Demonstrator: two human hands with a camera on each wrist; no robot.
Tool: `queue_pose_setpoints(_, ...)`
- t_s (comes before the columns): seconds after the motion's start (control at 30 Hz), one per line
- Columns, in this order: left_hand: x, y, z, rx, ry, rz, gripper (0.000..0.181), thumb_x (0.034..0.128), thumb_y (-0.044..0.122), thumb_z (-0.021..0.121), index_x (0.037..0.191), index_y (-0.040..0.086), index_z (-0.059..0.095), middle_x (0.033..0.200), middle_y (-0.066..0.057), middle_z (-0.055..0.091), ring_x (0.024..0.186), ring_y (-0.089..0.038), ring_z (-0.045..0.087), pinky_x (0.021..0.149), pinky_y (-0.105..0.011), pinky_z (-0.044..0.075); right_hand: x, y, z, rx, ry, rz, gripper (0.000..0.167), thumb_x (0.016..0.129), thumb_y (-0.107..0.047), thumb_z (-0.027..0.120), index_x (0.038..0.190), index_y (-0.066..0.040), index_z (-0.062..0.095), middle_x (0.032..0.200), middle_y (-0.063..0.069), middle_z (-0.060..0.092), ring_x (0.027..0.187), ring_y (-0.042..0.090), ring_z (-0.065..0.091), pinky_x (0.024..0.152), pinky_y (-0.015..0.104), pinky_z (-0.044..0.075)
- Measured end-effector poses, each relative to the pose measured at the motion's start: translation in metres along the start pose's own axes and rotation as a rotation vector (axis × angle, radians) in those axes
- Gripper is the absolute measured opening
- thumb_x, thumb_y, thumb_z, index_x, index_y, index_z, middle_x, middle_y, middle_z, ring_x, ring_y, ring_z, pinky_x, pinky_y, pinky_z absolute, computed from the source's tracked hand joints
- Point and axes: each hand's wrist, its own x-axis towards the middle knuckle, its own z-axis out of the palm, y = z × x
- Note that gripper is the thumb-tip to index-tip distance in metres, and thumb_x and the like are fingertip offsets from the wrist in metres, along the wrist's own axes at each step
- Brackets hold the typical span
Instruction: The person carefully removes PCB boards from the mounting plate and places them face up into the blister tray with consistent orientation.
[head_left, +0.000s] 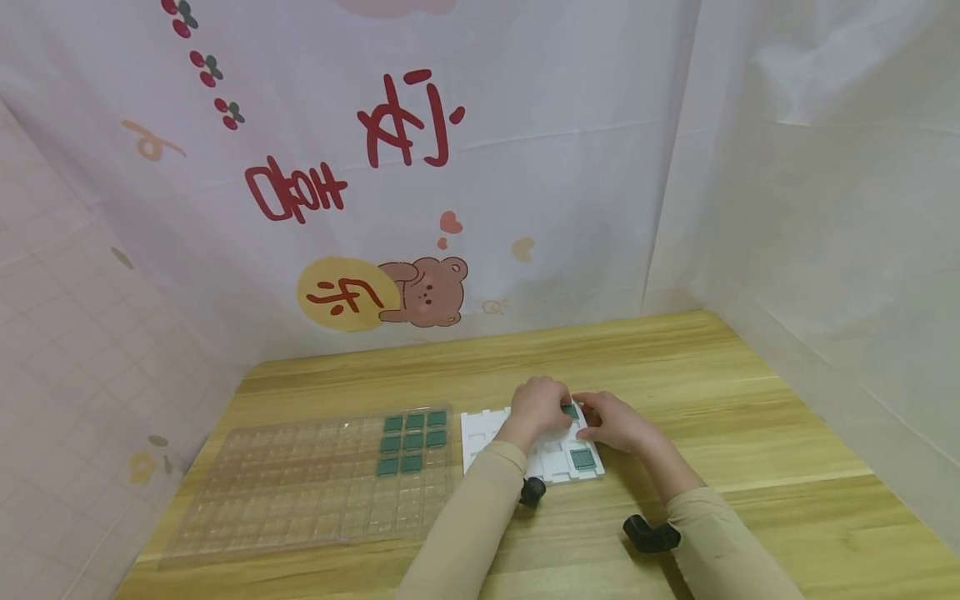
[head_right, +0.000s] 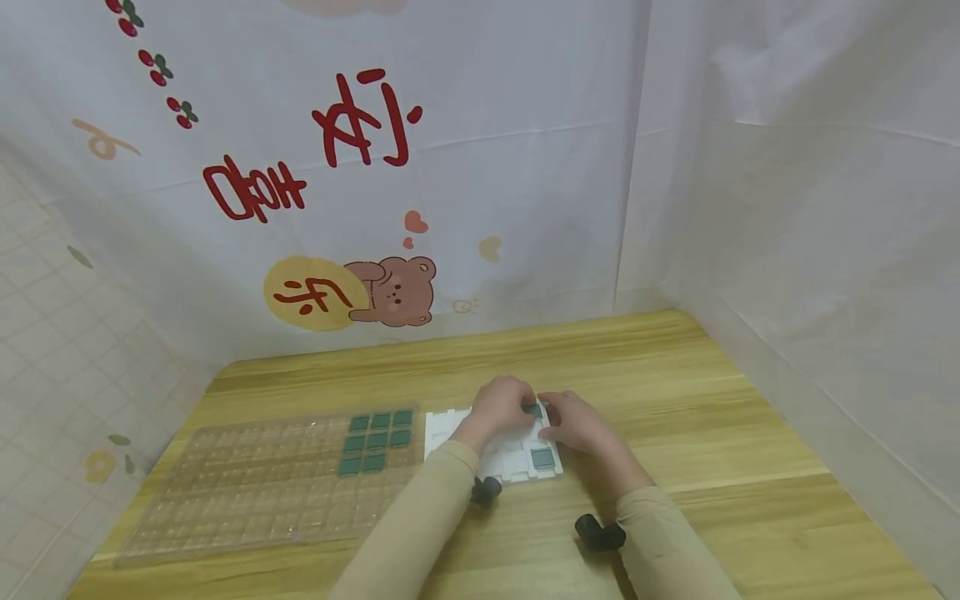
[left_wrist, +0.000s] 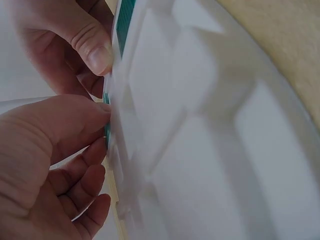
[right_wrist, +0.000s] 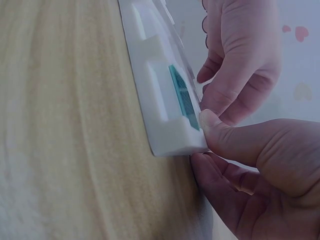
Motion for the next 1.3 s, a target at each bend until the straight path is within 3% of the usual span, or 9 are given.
queue_pose_setpoints(0.37, -0.002, -0.002, -0.004, 0.013, -0.007, 0.04, 0.023, 0.0823, 0.03, 0.078, 0.103, 0.02, 0.075, 0.095, 0.008, 0.067, 0.094, -0.016, 0.058, 0.079, -0.034, 0.047, 0.0, -0.002, 0.001, 0.004, 0.006, 0.02, 0.059, 0.087, -0.005, 0.075, 0.135, 0.015, 0.048, 0.115, 0.021, 0.058, 0.098, 0.029, 0.06, 0.086, 0.045, 0.051)
queue_pose_setpoints(0.63, -0.011, -0.005, -0.007, -0.016, 0.045, 0.069, 0.028, 0.081, 0.029, 0.079, 0.107, 0.02, 0.075, 0.098, 0.008, 0.067, 0.096, -0.016, 0.057, 0.082, -0.034, 0.047, -0.003, -0.007, -0.001, -0.038, 0.012, 0.056, 0.06, 0.086, -0.009, 0.077, 0.135, 0.012, 0.049, 0.115, 0.022, 0.056, 0.099, 0.03, 0.057, 0.087, 0.048, 0.049)
queue_pose_setpoints(0.87, -0.021, -0.003, -0.01, -0.03, 0.081, 0.102, 0.03, 0.0793, 0.028, 0.08, 0.108, 0.018, 0.075, 0.099, 0.006, 0.068, 0.095, -0.016, 0.057, 0.08, -0.032, 0.046, -0.001, -0.004, 0.0, -0.022, 0.001, 0.026, 0.057, 0.087, -0.006, 0.075, 0.134, 0.012, 0.05, 0.115, 0.021, 0.058, 0.098, 0.028, 0.059, 0.086, 0.045, 0.051)
queue_pose_setpoints(1.3, -0.04, -0.003, -0.022, -0.036, 0.09, 0.163, 0.029, 0.0788, 0.026, 0.078, 0.107, 0.02, 0.075, 0.098, 0.01, 0.065, 0.097, -0.012, 0.056, 0.082, -0.028, 0.047, 0.001, 0.001, 0.0, 0.021, -0.014, -0.033, 0.055, 0.086, -0.002, 0.075, 0.132, 0.014, 0.05, 0.106, 0.014, 0.064, 0.095, 0.025, 0.062, 0.082, 0.041, 0.053)
